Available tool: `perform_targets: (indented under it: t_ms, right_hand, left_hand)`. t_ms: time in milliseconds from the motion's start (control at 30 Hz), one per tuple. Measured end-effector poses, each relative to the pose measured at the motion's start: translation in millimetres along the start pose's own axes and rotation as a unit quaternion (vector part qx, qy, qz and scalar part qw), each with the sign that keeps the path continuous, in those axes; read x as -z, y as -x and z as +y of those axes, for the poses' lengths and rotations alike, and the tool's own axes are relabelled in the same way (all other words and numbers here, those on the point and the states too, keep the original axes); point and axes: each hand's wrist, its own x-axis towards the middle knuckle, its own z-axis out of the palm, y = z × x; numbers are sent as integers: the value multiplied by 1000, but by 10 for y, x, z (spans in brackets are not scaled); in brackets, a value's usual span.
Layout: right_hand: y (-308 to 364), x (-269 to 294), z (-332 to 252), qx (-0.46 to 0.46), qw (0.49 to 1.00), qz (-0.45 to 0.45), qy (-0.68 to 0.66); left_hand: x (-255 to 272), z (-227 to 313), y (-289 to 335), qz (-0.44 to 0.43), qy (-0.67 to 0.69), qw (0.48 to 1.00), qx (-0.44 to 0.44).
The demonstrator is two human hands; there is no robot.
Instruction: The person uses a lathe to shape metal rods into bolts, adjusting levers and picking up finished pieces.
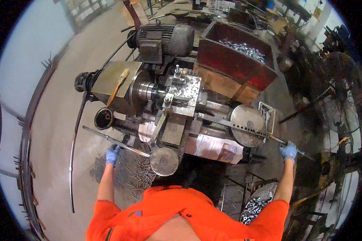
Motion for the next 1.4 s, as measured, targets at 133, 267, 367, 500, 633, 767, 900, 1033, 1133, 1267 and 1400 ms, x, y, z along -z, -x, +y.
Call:
perform_targets:
  t_ms: [133,267,367,500,633,767,900,1033,1133,1267,1400]
  right_hand:
    - [365,53,-25,-19,1000,-16,-16]
    - [819,-204,164,0,995,100,-29]
    - [949,-197,242,-55,993,-45,-100]
    - [1123,-332,732,-89,994,-2,-57]
    - [1308,-495,1405,-123,992,29,5]
    - [1404,-656,1588,-135,991,12,-22]
    - [1732,-607,1464,-146,989,11,-32]
    - [2145,-717,1825,-146,975,-59,-159]
    - [2218,-773,1915,-169,978,-64,-108]
    - [2360,-977,1910,-213,975,-38,-45]
    - [2439,-981,1895,-204,976,-64,-42]
  left_hand:
    - [-195,136,-59,-84,-207,973,-62]
    - [-144,244,-358,-146,-357,902,-192]
    - [40,370,-542,-133,-421,872,-213]
    - [108,348,-369,-64,-349,922,-153]
    - [355,-170,-450,-71,-304,948,-68]
    - [735,-439,-584,-17,252,967,22]
    - [1109,296,-209,143,451,875,103]
    - [928,497,-472,182,489,843,129]
    - [638,854,-556,274,558,769,149]
    - [678,919,-552,248,521,805,139]
    - [623,864,-588,260,551,786,108]
